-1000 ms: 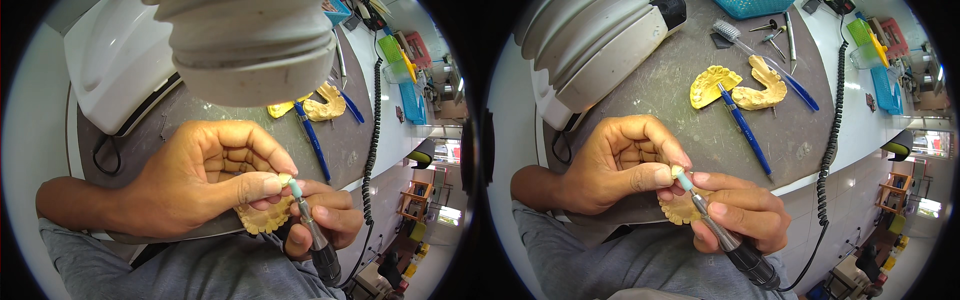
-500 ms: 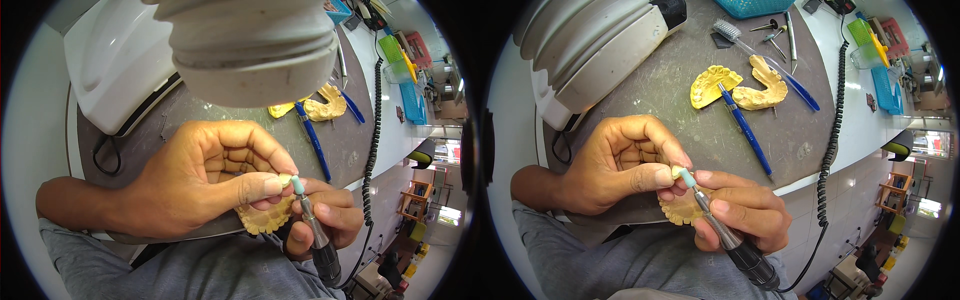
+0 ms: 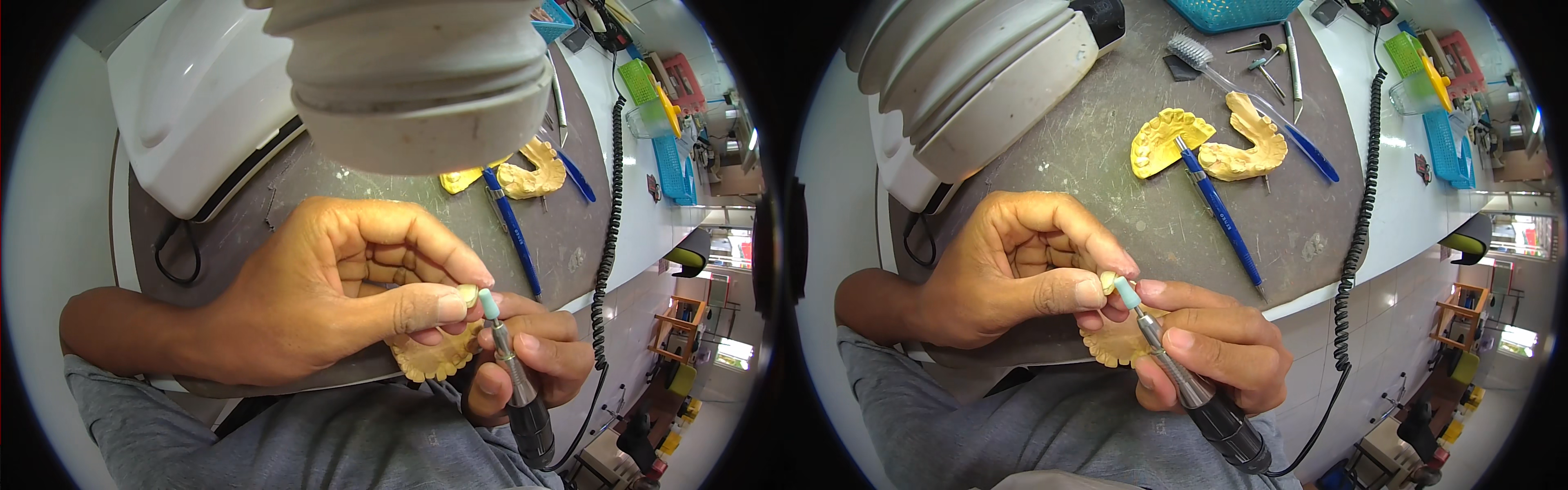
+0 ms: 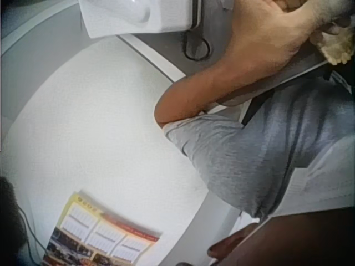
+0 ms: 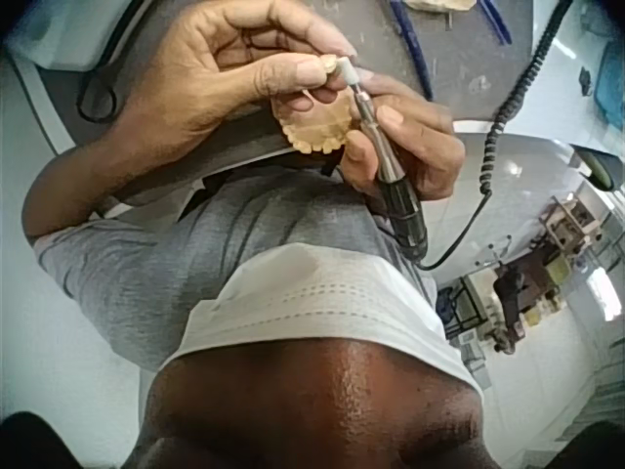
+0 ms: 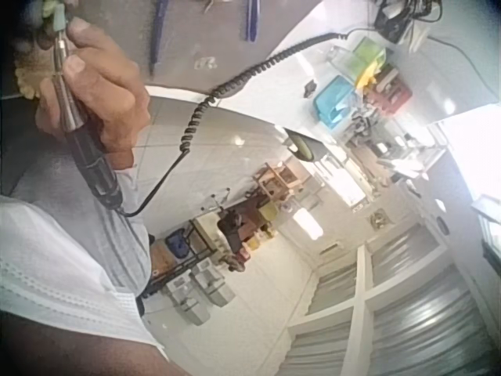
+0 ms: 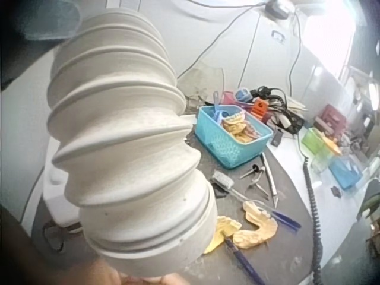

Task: The person polishes a yellow dental mold using a rotary tool, focusing on the teeth and the edges of the mold.

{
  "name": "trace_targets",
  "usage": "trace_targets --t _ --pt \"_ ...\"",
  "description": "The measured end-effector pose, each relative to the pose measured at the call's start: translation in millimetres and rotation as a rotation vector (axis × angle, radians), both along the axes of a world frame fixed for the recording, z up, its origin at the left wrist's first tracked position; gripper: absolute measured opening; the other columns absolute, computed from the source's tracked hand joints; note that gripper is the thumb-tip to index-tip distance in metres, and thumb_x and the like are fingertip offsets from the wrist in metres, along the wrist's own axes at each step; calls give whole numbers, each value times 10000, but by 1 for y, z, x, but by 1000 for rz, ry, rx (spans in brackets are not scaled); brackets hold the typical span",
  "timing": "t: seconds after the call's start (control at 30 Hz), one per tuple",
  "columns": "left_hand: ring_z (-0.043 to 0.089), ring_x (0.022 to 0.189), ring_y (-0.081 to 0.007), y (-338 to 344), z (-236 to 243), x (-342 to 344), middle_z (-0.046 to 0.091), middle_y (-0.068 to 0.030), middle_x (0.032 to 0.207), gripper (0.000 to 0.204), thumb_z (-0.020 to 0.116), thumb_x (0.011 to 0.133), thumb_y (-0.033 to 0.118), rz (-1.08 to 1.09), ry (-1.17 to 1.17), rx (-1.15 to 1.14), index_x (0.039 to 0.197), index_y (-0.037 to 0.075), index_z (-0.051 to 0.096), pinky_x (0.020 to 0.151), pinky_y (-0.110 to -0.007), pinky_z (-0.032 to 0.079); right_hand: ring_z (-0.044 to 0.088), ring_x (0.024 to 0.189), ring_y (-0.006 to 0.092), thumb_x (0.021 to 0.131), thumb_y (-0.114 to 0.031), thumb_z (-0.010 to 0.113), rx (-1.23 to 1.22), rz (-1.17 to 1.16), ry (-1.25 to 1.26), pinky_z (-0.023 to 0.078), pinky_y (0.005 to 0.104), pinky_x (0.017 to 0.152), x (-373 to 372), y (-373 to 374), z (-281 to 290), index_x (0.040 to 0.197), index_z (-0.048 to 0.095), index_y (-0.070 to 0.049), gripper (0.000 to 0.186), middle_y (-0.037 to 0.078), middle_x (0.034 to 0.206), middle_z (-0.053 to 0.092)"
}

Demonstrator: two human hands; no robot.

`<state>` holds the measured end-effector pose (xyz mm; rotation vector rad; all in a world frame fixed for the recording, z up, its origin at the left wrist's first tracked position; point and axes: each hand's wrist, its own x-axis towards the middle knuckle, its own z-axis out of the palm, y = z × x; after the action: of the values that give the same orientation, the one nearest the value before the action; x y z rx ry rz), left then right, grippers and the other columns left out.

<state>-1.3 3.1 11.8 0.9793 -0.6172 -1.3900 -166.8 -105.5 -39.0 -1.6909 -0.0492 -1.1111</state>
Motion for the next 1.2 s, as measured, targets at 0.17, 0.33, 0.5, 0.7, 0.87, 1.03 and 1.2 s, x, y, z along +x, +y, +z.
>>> trace_targets --t 0.17,0.33,0.5,0.7,0.87,1.03,1.2 --pt "627 845 -134 1 0 0 629 -150 956 173 574 876 20 3 13 16 1026 -60 542 734 -247 531 642 884 375 714 -80 769 -9 59 14 581 378 742 0 -3 0 1001 512 38 403 177 878 580" --pt "629 847 -143 0 -2 0 630 -149 929 173 578 872 14 -6 32 1 1022 -63 539 738 -254 532 642 887 370 714 -77 768 -28 56 18 583 376 735 1 -2 2 1002 516 29 397 171 869 583" --pt "626 842 -137 1 -1 0 629 -146 923 175 585 869 17 0 37 -1 1017 -63 539 742 -255 530 643 884 369 718 -73 764 -5 40 39 584 372 732 0 -1 4 1004 517 21 390 174 875 586" --pt "626 836 -136 1 -3 0 630 -147 924 177 597 862 23 9 -1 -8 1006 -61 538 745 -256 529 645 880 367 724 -69 757 -29 58 19 585 369 730 1 -1 4 1000 517 28 378 183 882 588" --pt "624 833 -129 1 -1 0 631 -144 929 171 602 860 25 0 24 6 998 -56 539 741 -251 527 645 879 365 729 -58 749 -2 38 14 584 373 742 1 1 5 992 513 31 365 185 874 587" --pt "630 830 -132 1 -2 0 635 -148 918 168 604 857 20 6 42 10 992 -55 539 729 -247 529 648 869 364 727 -62 751 -22 43 27 585 374 738 0 0 4 994 511 29 370 180 863 586" --pt "630 835 -133 1 -3 1 638 -147 922 164 609 853 18 4 16 9 985 -53 540 731 -247 529 649 867 364 725 -64 754 -20 54 0 584 380 740 2 1 3 996 509 28 376 176 859 586"
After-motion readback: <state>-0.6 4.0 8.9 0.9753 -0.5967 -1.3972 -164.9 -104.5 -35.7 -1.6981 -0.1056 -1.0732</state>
